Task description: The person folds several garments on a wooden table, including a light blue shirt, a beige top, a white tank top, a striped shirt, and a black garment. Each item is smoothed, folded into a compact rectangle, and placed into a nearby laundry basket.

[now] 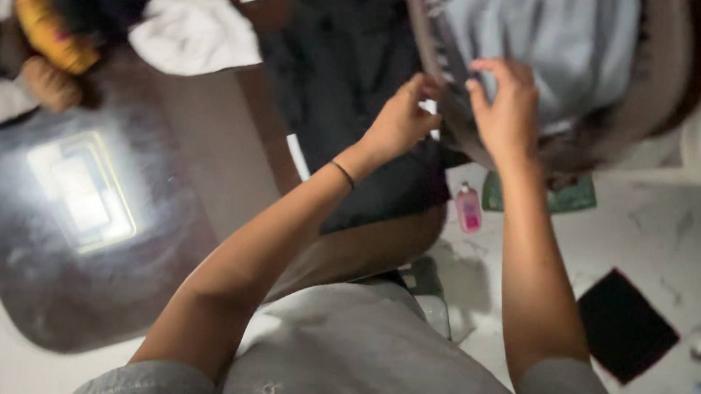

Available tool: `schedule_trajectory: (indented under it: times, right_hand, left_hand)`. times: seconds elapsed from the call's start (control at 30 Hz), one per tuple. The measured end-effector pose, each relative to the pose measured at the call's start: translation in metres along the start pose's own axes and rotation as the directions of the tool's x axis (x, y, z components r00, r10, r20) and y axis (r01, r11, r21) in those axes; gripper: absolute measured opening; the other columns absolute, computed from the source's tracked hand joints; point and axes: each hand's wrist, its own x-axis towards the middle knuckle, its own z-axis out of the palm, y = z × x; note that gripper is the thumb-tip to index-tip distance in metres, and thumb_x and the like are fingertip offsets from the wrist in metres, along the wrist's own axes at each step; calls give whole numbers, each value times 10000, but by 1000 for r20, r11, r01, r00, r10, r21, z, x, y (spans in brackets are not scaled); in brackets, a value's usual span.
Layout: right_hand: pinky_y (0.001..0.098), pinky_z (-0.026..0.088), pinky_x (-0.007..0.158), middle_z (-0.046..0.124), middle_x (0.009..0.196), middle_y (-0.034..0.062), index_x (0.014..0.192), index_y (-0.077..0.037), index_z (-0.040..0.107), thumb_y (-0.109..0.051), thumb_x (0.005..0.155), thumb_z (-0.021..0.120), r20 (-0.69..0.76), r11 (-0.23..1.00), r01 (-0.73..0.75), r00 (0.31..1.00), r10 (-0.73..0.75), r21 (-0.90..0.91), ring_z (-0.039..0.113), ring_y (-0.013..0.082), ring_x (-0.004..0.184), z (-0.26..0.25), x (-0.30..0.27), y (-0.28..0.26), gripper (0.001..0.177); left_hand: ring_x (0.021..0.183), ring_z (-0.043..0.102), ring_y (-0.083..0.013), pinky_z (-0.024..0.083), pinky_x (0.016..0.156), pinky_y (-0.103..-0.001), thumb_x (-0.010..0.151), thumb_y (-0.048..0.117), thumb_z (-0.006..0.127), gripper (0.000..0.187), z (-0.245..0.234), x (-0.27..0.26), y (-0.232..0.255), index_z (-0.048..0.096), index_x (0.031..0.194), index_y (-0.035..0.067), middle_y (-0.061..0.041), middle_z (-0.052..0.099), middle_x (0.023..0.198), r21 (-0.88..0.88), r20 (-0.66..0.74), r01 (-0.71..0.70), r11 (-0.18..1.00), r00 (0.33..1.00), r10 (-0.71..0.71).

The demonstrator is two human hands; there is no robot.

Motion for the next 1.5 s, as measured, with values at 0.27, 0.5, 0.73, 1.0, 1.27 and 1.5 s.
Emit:
schedule_trajectory:
  times: [0.27, 0.5, 0.73, 1.0, 1.27, 1.5]
  right_hand:
    - [462, 505, 1031, 708, 1147, 142, 1109, -51, 687, 3, 916, 716, 162, 955, 238, 950, -267, 178, 619, 382, 1189, 121, -19, -193, 203]
    - [460, 495, 986, 688, 1098, 145, 1092, -42, 673, -39, 879, 734, 337, 888, 298, 844, -417, 350, 608, 379, 1131, 243, -75, -400, 221]
    - [455, 477, 1009, 662, 1157, 137, 1159, -44, 636, -71, 872, 723, 447, 797, 355, 682, -579, 489, 583, 370, 1154, 321, -121, -560, 301]
    - [419, 495, 1004, 663, 1213, 129, 1168, -61, 659, -93, 896, 717, 518, 714, 382, 500, -694, 587, 606, 346, 1151, 385, -112, -630, 279]
    - [426, 496, 1007, 668, 1228, 119, 1120, -46, 672, -82, 907, 713, 514, 705, 387, 492, -703, 594, 611, 342, 1155, 454, -101, -702, 220]
    - [447, 441, 1109, 675, 1267, 89, 1097, -68, 698, -47, 901, 697, 385, 726, 504, 624, -680, 468, 550, 345, 1307, 543, -95, -802, 196]
  left_hand:
    - [1049, 656, -153, 558, 918, -309, 907, 51, 664, 354, -158, -166, -16, 594, 1254, 44, -79, 675, 1183, -102, -216, -60, 993, 976, 37]
    - [1051, 656, -136, 542, 933, -309, 958, 75, 643, 241, -308, -363, -38, 594, 1188, 22, -55, 683, 1123, -161, -500, -78, 984, 866, -13]
    - [886, 659, -115, 550, 817, -276, 949, 86, 634, 159, -407, -520, -63, 616, 1095, 26, -58, 694, 977, -121, -711, 59, 991, 692, -128]
    - [753, 618, -124, 526, 706, -281, 896, 57, 655, 238, -462, -593, -72, 647, 1133, 35, -51, 688, 1038, -44, -830, 133, 990, 547, -110]
    - [806, 684, -192, 545, 739, -317, 869, -33, 615, 189, -618, -664, -106, 722, 1017, 15, -109, 730, 956, 192, -959, 232, 954, 249, 132]
    - [923, 700, -350, 564, 826, -432, 949, 111, 634, 167, -799, -701, -239, 747, 1046, 36, -199, 705, 1064, 288, -896, 722, 629, 436, -90]
